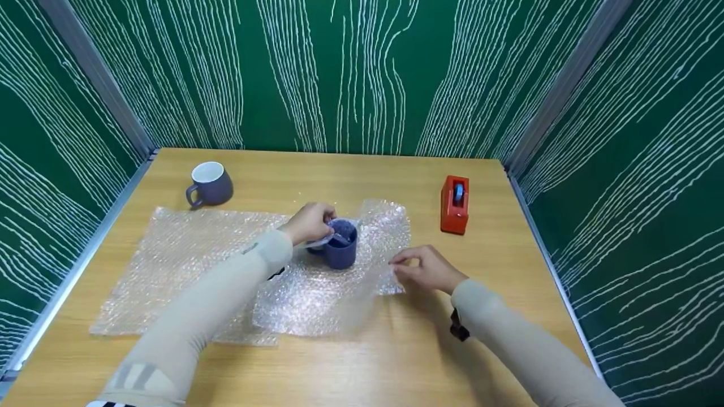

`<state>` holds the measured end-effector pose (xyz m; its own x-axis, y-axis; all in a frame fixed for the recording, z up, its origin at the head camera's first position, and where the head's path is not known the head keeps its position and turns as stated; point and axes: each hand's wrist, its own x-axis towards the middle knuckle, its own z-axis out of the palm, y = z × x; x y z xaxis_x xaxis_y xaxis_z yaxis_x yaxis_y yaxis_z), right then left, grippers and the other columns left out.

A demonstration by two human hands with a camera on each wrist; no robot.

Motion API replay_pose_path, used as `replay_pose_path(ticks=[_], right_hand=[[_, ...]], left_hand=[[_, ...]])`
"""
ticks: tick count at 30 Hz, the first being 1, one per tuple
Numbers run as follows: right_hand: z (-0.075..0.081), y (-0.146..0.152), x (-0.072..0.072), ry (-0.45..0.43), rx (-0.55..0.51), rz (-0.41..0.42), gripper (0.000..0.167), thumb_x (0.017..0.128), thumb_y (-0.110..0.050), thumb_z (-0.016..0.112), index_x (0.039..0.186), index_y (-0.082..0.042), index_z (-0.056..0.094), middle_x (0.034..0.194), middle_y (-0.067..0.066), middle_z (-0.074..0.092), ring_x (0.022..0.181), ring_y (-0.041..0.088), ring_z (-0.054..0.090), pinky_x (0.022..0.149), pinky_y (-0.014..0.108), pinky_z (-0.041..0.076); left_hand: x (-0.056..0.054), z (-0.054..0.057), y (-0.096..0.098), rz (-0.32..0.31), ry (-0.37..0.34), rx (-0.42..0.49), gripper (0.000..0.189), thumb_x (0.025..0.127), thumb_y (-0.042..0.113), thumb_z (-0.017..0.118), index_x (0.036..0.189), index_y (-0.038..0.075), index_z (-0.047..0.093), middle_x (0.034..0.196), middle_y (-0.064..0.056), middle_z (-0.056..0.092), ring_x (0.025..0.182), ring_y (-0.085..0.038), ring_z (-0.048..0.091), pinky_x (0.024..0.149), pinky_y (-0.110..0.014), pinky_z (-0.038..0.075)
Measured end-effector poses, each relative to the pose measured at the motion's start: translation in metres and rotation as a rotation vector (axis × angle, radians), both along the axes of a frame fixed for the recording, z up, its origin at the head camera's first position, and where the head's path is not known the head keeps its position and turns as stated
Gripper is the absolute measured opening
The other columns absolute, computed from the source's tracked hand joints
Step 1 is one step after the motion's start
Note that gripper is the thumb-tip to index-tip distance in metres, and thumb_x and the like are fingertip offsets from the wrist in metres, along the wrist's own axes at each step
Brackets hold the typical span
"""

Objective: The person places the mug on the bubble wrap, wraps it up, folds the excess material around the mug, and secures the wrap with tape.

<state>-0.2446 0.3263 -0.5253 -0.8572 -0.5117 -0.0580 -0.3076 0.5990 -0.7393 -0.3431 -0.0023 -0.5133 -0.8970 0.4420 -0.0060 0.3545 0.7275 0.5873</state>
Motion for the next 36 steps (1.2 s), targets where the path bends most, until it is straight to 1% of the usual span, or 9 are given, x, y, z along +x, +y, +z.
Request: replay_pose_path(ticks=[2,4,7,9,14,17,24,31,36], right_hand=[[0.004,-0.003,-0.002,-0.005,-0.005,-0.016,0.024,0.106,-0.016,0.071,0.125,-0.003,0.079,0.123,0.011,0.081,0.112,0.014,0.072,0.103,0.031,0.058],[0.007,-0.006,-0.004,-0.008,-0.012,-0.028,0.024,0.107,-0.016,0.07,0.125,-0.004,0.079,0.124,0.01,0.081,0.113,0.014,0.071,0.108,0.043,0.058],[0.011,-0.011,-0.006,0.001,-0.027,-0.039,0.023,0.107,-0.015,0.069,0.126,-0.005,0.079,0.126,0.009,0.08,0.117,0.016,0.071,0.115,0.065,0.051],[0.014,-0.015,-0.008,0.011,-0.044,-0.039,0.022,0.107,-0.013,0.069,0.126,-0.005,0.079,0.126,0.01,0.08,0.119,0.02,0.07,0.116,0.071,0.046],[0.018,-0.026,-0.013,0.037,-0.063,-0.06,0.021,0.108,-0.01,0.066,0.124,-0.006,0.079,0.127,0.014,0.079,0.121,0.029,0.07,0.114,0.066,0.05],[0.02,-0.033,-0.016,0.033,-0.065,-0.087,0.021,0.109,-0.012,0.066,0.125,-0.008,0.079,0.128,0.012,0.078,0.121,0.029,0.07,0.112,0.057,0.054],[0.017,-0.049,-0.023,0.042,-0.082,-0.158,0.025,0.11,-0.026,0.066,0.121,-0.006,0.077,0.117,0.012,0.078,0.106,0.023,0.067,0.093,0.032,0.057],[0.017,-0.061,-0.031,0.028,-0.116,-0.23,0.031,0.112,-0.03,0.062,0.123,-0.004,0.073,0.118,0.016,0.075,0.106,0.025,0.067,0.093,0.027,0.058],[0.017,-0.069,-0.038,0.016,-0.154,-0.263,0.032,0.113,-0.032,0.06,0.121,-0.002,0.071,0.116,0.017,0.073,0.104,0.025,0.065,0.093,0.024,0.058]], left_hand=[[0.0,0.0,0.0,0.003,-0.009,0.007,0.019,0.083,-0.001,0.072,0.101,0.004,0.074,0.086,0.001,0.058,0.089,-0.021,0.056,0.082,-0.036,0.049],[0.0,0.0,0.0,0.004,-0.009,0.012,0.02,0.083,-0.002,0.071,0.102,0.004,0.075,0.086,0.001,0.058,0.089,-0.021,0.056,0.083,-0.036,0.05],[-0.001,-0.002,0.0,0.0,-0.004,0.017,0.018,0.083,-0.002,0.071,0.1,0.004,0.074,0.086,0.001,0.058,0.089,-0.022,0.056,0.082,-0.036,0.049],[-0.001,-0.004,0.0,-0.001,0.0,0.017,0.016,0.083,-0.001,0.07,0.097,0.006,0.072,0.084,0.001,0.057,0.087,-0.022,0.055,0.08,-0.036,0.048],[-0.003,-0.007,0.0,-0.003,-0.014,0.021,0.014,0.083,0.002,0.07,0.095,0.008,0.068,0.085,0.001,0.058,0.086,-0.022,0.056,0.08,-0.037,0.048],[-0.004,-0.006,0.0,-0.01,-0.032,0.028,0.016,0.083,0.002,0.071,0.099,0.007,0.069,0.089,-0.002,0.061,0.087,-0.023,0.057,0.082,-0.039,0.052],[-0.001,-0.001,-0.003,-0.036,-0.064,0.036,0.022,0.091,0.01,0.077,0.11,0.002,0.075,0.105,-0.01,0.075,0.095,-0.022,0.062,0.097,-0.044,0.058],[0.005,0.004,-0.007,-0.04,-0.147,0.129,0.036,0.097,0.019,0.078,0.128,0.001,0.075,0.121,-0.016,0.076,0.111,-0.026,0.069,0.106,-0.041,0.057],[0.008,0.006,-0.014,-0.026,-0.171,0.198,0.04,0.097,0.017,0.079,0.132,-0.001,0.073,0.121,-0.018,0.076,0.114,-0.029,0.07,0.106,-0.04,0.057]])
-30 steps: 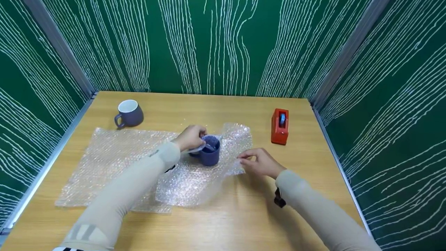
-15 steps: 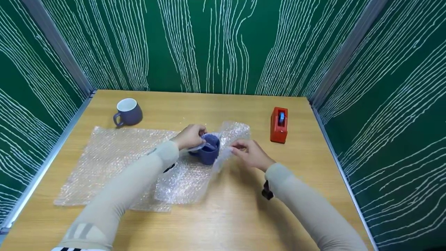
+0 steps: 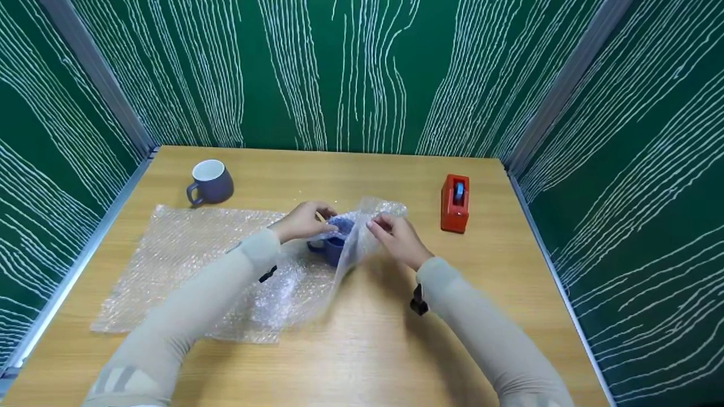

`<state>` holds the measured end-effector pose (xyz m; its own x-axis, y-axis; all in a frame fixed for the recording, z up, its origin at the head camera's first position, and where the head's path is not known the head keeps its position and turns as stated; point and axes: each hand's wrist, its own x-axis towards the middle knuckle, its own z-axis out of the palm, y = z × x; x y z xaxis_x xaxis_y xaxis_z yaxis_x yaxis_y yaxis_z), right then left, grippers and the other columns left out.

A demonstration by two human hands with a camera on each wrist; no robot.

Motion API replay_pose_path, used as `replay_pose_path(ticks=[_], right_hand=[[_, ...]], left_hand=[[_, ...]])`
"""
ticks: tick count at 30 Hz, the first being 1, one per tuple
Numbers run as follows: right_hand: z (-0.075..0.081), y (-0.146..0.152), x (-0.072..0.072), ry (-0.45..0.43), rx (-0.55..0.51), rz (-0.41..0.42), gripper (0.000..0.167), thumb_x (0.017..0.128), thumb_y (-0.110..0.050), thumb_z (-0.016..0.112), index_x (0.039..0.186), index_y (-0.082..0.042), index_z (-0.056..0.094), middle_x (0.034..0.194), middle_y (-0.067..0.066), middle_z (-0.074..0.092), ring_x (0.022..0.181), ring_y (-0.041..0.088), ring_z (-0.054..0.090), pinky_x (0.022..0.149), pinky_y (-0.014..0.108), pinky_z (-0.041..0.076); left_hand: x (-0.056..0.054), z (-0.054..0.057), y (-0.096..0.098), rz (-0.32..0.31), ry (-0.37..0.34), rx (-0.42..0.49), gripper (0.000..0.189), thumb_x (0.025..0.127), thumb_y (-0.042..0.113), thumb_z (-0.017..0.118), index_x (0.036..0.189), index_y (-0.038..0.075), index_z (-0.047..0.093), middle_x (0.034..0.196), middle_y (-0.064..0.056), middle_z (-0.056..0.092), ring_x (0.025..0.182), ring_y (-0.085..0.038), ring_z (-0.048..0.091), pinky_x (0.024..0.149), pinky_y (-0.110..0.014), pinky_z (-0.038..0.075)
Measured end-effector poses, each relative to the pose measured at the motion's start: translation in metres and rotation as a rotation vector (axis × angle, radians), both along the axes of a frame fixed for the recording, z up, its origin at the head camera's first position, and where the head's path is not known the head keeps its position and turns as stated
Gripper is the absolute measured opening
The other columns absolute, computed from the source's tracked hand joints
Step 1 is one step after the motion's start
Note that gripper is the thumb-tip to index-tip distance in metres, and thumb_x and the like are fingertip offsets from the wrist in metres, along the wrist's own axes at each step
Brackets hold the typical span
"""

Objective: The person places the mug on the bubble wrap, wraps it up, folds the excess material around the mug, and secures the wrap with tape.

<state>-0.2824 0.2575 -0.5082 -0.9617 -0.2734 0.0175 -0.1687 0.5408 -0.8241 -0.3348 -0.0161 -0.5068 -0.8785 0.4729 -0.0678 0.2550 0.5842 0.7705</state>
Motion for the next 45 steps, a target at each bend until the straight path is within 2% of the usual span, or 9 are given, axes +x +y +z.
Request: replay_pose_path(ticks=[7,13,18,25,32,34,39,42,45], right_hand=[[0.0,-0.009,-0.009,0.024,-0.049,-0.029,0.027,0.113,-0.021,0.059,0.111,0.002,0.072,0.11,0.023,0.071,0.097,0.021,0.064,0.087,0.02,0.057],[-0.001,-0.016,-0.014,0.05,-0.065,-0.048,0.023,0.112,-0.016,0.06,0.105,0.002,0.072,0.105,0.022,0.071,0.092,0.018,0.063,0.082,0.018,0.056],[-0.003,-0.022,-0.02,0.106,-0.088,-0.051,0.022,0.11,-0.012,0.063,0.1,0.006,0.072,0.095,0.023,0.07,0.084,0.016,0.061,0.074,0.019,0.053],[-0.001,-0.028,-0.028,0.068,-0.06,-0.079,0.028,0.112,-0.019,0.063,0.105,0.008,0.071,0.095,0.021,0.069,0.084,0.018,0.061,0.072,0.019,0.052],[0.003,-0.032,-0.034,0.019,-0.047,-0.082,0.031,0.113,-0.026,0.062,0.107,0.002,0.072,0.106,0.029,0.069,0.09,0.023,0.062,0.074,0.021,0.053],[0.003,-0.033,-0.036,0.017,-0.031,-0.088,0.031,0.112,-0.029,0.063,0.107,0.0,0.073,0.105,0.026,0.069,0.089,0.023,0.061,0.073,0.021,0.053],[0.002,-0.036,-0.04,0.012,-0.027,-0.102,0.036,0.111,-0.033,0.065,0.106,0.001,0.074,0.096,0.018,0.068,0.087,0.024,0.06,0.07,0.023,0.051],[0.001,-0.037,-0.042,0.004,-0.03,-0.111,0.036,0.11,-0.036,0.066,0.104,-0.002,0.074,0.094,0.014,0.067,0.087,0.024,0.059,0.07,0.023,0.05],[0.0,-0.038,-0.043,-0.005,-0.041,-0.127,0.032,0.11,-0.037,0.067,0.1,-0.007,0.073,0.092,0.01,0.067,0.087,0.023,0.059,0.069,0.023,0.05]], left_hand=[[0.007,0.001,-0.009,-0.02,0.019,0.072,0.039,0.095,0.011,0.077,0.131,-0.003,0.073,0.121,-0.02,0.075,0.109,-0.033,0.071,0.1,-0.039,0.06],[0.019,0.003,-0.014,0.018,0.041,0.146,0.025,0.099,0.009,0.076,0.121,-0.002,0.077,0.115,-0.018,0.078,0.105,-0.029,0.073,0.098,-0.036,0.061],[0.028,0.004,-0.018,-0.024,0.092,0.18,0.019,0.105,0.012,0.069,0.111,-0.002,0.079,0.109,-0.017,0.08,0.102,-0.031,0.077,0.094,-0.036,0.064],[0.04,0.001,-0.023,-0.073,0.15,0.122,0.031,0.106,0.035,0.071,0.108,0.006,0.082,0.11,-0.009,0.082,0.107,-0.024,0.077,0.103,-0.04,0.062],[0.052,0.001,-0.021,-0.062,0.199,0.063,0.056,0.091,0.062,0.081,0.106,0.008,0.078,0.104,-0.008,0.081,0.084,-0.017,0.067,0.08,-0.034,0.06],[0.055,0.002,-0.019,-0.06,0.207,0.059,0.062,0.09,0.064,0.081,0.109,0.006,0.078,0.107,-0.012,0.081,0.086,-0.017,0.067,0.082,-0.033,0.059],[0.055,0.002,-0.016,-0.044,0.247,0.058,0.045,0.098,0.05,0.077,0.106,0.005,0.077,0.107,-0.011,0.081,0.091,-0.018,0.069,0.089,-0.036,0.062],[0.052,0.0,-0.016,-0.019,0.278,0.061,0.02,0.1,0.028,0.07,0.094,0.009,0.072,0.09,-0.002,0.073,0.082,-0.015,0.062,0.08,-0.032,0.056],[0.048,-0.002,-0.017,0.007,0.279,0.087,0.014,0.095,0.014,0.063,0.082,0.013,0.061,0.077,0.004,0.057,0.073,-0.014,0.052,0.069,-0.029,0.045]])
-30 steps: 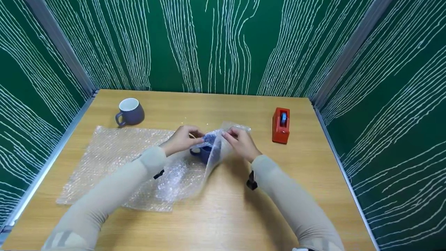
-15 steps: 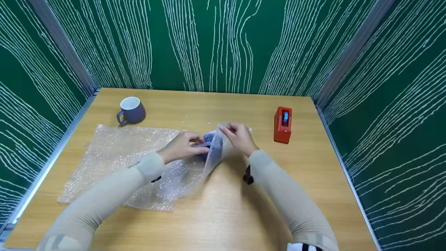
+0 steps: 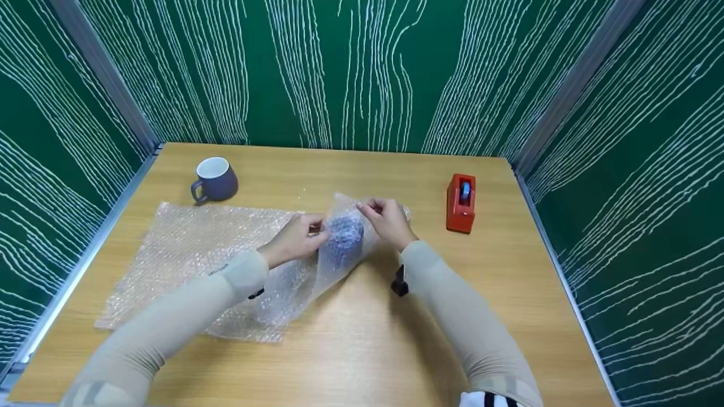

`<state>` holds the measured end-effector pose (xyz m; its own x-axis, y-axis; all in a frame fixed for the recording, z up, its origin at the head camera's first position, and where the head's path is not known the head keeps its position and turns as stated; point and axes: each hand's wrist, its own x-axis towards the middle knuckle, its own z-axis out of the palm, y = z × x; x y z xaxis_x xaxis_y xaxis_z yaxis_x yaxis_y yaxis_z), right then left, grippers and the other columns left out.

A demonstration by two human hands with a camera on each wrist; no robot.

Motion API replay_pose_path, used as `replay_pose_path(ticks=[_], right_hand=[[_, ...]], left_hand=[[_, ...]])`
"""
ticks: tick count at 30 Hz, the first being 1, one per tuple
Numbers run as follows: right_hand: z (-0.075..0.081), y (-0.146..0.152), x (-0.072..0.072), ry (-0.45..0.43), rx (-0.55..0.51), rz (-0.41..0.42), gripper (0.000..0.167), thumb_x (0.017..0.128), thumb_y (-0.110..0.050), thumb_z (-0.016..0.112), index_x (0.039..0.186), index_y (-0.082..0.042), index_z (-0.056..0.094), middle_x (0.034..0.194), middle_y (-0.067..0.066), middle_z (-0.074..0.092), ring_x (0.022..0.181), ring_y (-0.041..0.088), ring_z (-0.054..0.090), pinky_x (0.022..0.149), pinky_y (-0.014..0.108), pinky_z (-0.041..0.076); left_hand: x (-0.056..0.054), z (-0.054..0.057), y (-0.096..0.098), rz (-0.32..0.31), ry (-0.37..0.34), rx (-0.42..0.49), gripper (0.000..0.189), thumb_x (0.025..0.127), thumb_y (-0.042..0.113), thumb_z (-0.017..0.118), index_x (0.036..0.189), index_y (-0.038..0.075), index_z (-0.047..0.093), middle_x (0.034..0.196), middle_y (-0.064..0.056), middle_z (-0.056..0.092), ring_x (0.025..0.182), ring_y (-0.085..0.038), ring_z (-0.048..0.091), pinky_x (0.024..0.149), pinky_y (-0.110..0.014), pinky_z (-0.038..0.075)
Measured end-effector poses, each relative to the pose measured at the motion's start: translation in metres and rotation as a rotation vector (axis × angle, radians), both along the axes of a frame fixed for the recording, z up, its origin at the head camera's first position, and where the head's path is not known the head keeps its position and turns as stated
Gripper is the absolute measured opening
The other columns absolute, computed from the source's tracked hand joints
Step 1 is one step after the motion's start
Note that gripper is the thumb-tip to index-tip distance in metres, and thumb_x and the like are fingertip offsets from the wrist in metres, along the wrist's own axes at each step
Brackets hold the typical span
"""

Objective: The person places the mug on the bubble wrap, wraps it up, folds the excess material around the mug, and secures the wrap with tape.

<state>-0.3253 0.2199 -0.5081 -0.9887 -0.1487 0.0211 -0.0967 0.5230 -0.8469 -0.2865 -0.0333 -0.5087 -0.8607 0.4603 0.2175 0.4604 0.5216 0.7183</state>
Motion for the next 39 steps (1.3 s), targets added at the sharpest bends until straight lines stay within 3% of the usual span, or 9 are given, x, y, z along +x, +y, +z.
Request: replay_pose_path(ticks=[4,9,11,14,20,25,29,35,39], right_hand=[[-0.002,-0.003,-0.001,0.051,-0.006,-0.009,0.03,0.109,-0.032,0.069,0.093,-0.006,0.072,0.084,0.002,0.064,0.081,0.019,0.058,0.066,0.022,0.048],[-0.005,-0.007,-0.004,0.109,-0.019,-0.015,0.031,0.108,-0.026,0.07,0.088,-0.003,0.071,0.077,-0.003,0.06,0.074,0.015,0.055,0.062,0.021,0.044],[-0.006,-0.007,-0.006,0.111,-0.027,-0.018,0.031,0.108,-0.025,0.07,0.087,-0.003,0.071,0.076,-0.003,0.06,0.074,0.015,0.054,0.062,0.021,0.044],[-0.009,-0.008,-0.007,0.105,-0.038,-0.029,0.03,0.108,-0.024,0.071,0.086,-0.004,0.07,0.076,-0.004,0.059,0.075,0.016,0.054,0.063,0.022,0.044],[-0.014,-0.01,-0.01,0.106,-0.006,-0.05,0.025,0.106,-0.022,0.073,0.088,-0.005,0.07,0.083,0.001,0.063,0.082,0.018,0.056,0.068,0.021,0.046],[-0.012,-0.009,-0.005,0.1,0.059,-0.03,0.021,0.106,-0.024,0.073,0.111,-0.004,0.075,0.109,0.012,0.073,0.103,0.026,0.065,0.093,0.036,0.059],[-0.006,-0.006,0.007,0.194,0.195,-0.008,0.032,0.104,-0.028,0.077,0.128,-0.007,0.074,0.132,0.014,0.07,0.129,0.035,0.059,0.117,0.056,0.049],[-0.003,-0.004,0.024,0.45,0.377,0.073,0.034,0.101,-0.027,0.079,0.127,-0.006,0.077,0.137,0.015,0.071,0.129,0.04,0.058,0.114,0.059,0.046],[-0.006,-0.005,0.037,0.472,0.393,0.154,0.037,0.1,-0.027,0.08,0.132,-0.007,0.075,0.141,0.015,0.069,0.132,0.039,0.06,0.115,0.06,0.049]], left_hand=[[-0.004,-0.004,-0.003,0.019,-0.032,0.077,0.023,0.094,0.008,0.062,0.077,0.018,0.052,0.075,0.007,0.048,0.073,-0.011,0.047,0.068,-0.025,0.04],[-0.007,-0.007,-0.004,0.066,-0.088,0.161,0.011,0.092,0.002,0.066,0.083,0.008,0.062,0.086,0.0,0.062,0.083,-0.013,0.056,0.078,-0.026,0.051],[-0.008,-0.006,-0.004,0.09,-0.133,0.181,0.006,0.091,0.001,0.067,0.096,0.003,0.066,0.1,-0.007,0.068,0.09,-0.014,0.061,0.084,-0.028,0.057],[-0.009,-0.006,-0.003,0.102,-0.162,0.204,0.037,0.089,-0.003,0.067,0.126,-0.001,0.062,0.127,-0.02,0.065,0.095,-0.018,0.064,0.088,-0.032,0.061],[-0.013,-0.004,0.0,0.044,-0.094,0.1,0.076,0.087,-0.005,0.064,0.161,0.007,0.049,0.162,-0.024,0.044,0.093,-0.02,0.062,0.088,-0.035,0.057],[-0.018,-0.001,0.004,-0.002,-0.134,-0.023,0.059,0.093,0.001,0.059,0.152,0.0,0.06,0.165,-0.019,0.049,0.125,-0.032,0.069,0.111,-0.042,0.057],[-0.02,0.001,0.006,-0.022,-0.204,-0.051,0.053,0.096,0.003,0.056,0.149,-0.003,0.062,0.161,-0.018,0.056,0.139,-0.036,0.064,0.119,-0.044,0.053],[-0.025,0.003,0.005,-0.021,-0.257,-0.045,0.05,0.097,0.005,0.058,0.147,-0.001,0.064,0.145,-0.019,0.069,0.11,-0.027,0.072,0.09,-0.034,0.062],[-0.028,0.003,0.004,-0.034,-0.306,-0.032,0.05,0.099,0.006,0.06,0.148,-0.002,0.062,0.142,-0.019,0.07,0.104,-0.025,0.071,0.079,-0.03,0.061]])
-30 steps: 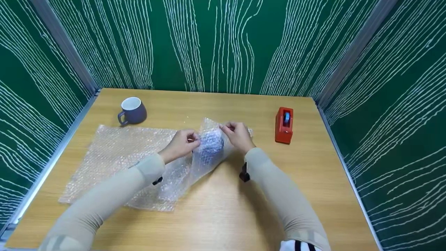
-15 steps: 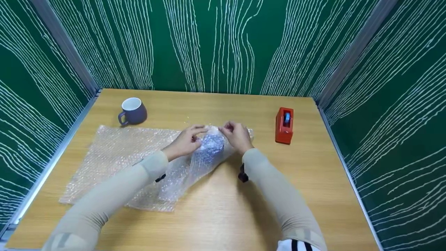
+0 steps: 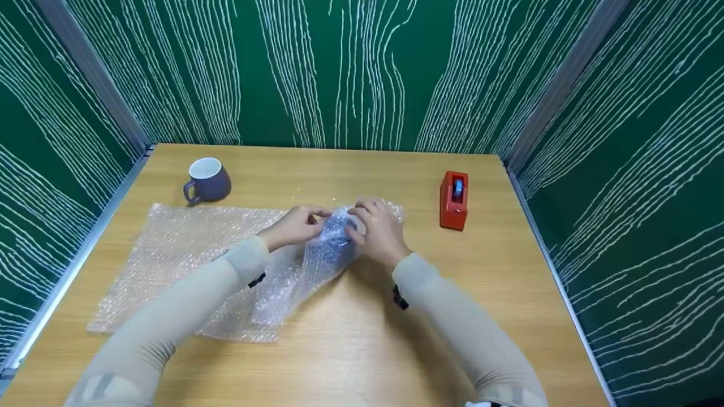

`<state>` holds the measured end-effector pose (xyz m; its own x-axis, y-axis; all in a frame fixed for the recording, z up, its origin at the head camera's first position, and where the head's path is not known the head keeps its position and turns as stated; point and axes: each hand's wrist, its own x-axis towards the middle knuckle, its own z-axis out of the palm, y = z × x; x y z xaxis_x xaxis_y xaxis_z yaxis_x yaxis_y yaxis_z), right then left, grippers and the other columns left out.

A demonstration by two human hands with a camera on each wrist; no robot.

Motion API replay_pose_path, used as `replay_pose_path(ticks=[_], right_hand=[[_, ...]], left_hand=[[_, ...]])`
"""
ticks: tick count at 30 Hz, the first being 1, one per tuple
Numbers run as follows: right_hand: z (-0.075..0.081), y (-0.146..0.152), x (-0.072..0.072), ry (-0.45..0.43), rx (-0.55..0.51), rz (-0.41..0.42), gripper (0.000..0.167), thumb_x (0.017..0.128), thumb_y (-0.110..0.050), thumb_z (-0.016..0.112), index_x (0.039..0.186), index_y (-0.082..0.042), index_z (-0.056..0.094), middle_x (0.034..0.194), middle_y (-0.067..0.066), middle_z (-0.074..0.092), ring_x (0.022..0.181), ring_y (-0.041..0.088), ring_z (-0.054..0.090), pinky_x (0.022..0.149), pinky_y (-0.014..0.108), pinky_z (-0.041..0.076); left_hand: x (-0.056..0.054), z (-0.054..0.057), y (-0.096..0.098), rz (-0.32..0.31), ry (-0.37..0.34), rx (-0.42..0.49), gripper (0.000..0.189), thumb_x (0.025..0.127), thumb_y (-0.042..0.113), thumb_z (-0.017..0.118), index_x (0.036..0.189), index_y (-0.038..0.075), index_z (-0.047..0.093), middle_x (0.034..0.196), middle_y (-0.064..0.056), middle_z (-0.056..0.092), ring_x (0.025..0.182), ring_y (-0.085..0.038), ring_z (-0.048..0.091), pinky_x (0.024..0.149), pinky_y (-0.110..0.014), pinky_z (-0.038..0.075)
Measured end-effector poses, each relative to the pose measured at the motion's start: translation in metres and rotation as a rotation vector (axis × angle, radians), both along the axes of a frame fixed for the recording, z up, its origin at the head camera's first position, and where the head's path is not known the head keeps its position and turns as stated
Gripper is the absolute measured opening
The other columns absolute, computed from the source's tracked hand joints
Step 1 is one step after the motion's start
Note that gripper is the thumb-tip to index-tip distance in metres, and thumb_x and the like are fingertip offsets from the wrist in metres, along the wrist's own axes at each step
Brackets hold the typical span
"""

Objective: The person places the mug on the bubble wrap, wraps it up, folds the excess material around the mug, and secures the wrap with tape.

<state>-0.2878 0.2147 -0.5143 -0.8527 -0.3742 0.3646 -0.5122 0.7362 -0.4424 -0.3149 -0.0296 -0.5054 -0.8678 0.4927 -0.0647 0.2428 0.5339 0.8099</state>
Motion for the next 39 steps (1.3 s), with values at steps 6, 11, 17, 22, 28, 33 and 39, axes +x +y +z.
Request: replay_pose_path(ticks=[6,11,17,22,28,33,39], right_hand=[[-0.007,-0.004,0.016,-0.044,0.06,0.058,0.056,0.098,-0.034,0.083,0.147,-0.011,0.067,0.153,0.015,0.063,0.139,0.04,0.062,0.117,0.059,0.052],[-0.012,-0.007,0.024,-0.063,0.107,0.038,0.065,0.098,-0.038,0.081,0.154,-0.012,0.061,0.161,0.014,0.058,0.143,0.042,0.06,0.118,0.061,0.051],[-0.017,-0.013,0.024,-0.094,0.09,0.026,0.067,0.099,-0.038,0.081,0.156,-0.011,0.06,0.162,0.014,0.057,0.145,0.043,0.058,0.121,0.06,0.047],[-0.023,-0.016,0.024,-0.103,0.06,0.038,0.064,0.1,-0.037,0.079,0.155,-0.01,0.06,0.162,0.016,0.057,0.145,0.045,0.057,0.122,0.061,0.046],[-0.024,-0.016,0.024,-0.109,0.09,0.077,0.057,0.106,-0.037,0.07,0.156,-0.012,0.06,0.161,0.016,0.058,0.145,0.045,0.056,0.121,0.065,0.044],[-0.023,-0.013,0.019,-0.156,0.143,0.112,0.056,0.106,-0.04,0.068,0.155,-0.014,0.061,0.159,0.017,0.059,0.146,0.045,0.055,0.124,0.066,0.041],[-0.019,-0.011,0.013,-0.214,0.176,0.142,0.051,0.105,-0.041,0.069,0.144,-0.008,0.068,0.145,0.017,0.069,0.131,0.042,0.063,0.112,0.062,0.052]], left_hand=[[-0.004,0.001,-0.002,-0.037,0.0,-0.006,0.05,0.097,0.007,0.061,0.147,-0.003,0.062,0.145,-0.021,0.068,0.128,-0.035,0.069,0.108,-0.043,0.06],[-0.007,0.005,-0.004,-0.081,0.015,-0.05,0.052,0.097,0.008,0.061,0.147,-0.004,0.06,0.148,-0.023,0.065,0.14,-0.038,0.062,0.122,-0.047,0.05],[-0.011,0.012,-0.008,-0.13,-0.009,-0.087,0.057,0.096,0.008,0.061,0.151,-0.005,0.056,0.151,-0.024,0.063,0.145,-0.041,0.057,0.126,-0.048,0.044],[-0.013,0.017,-0.012,-0.157,-0.038,-0.1,0.06,0.096,0.008,0.059,0.155,-0.002,0.053,0.152,-0.025,0.061,0.145,-0.043,0.056,0.125,-0.05,0.046],[-0.015,0.02,-0.014,-0.199,-0.051,-0.086,0.061,0.095,0.003,0.058,0.156,0.001,0.053,0.155,-0.025,0.059,0.146,-0.04,0.056,0.124,-0.05,0.046],[-0.017,0.02,-0.013,-0.205,-0.044,-0.112,0.062,0.097,0.008,0.059,0.157,0.0,0.051,0.159,-0.023,0.057,0.152,-0.04,0.05,0.13,-0.05,0.04],[-0.019,0.018,-0.011,-0.177,-0.056,-0.129,0.062,0.102,0.014,0.062,0.16,0.0,0.048,0.161,-0.021,0.055,0.154,-0.041,0.047,0.131,-0.049,0.039]])
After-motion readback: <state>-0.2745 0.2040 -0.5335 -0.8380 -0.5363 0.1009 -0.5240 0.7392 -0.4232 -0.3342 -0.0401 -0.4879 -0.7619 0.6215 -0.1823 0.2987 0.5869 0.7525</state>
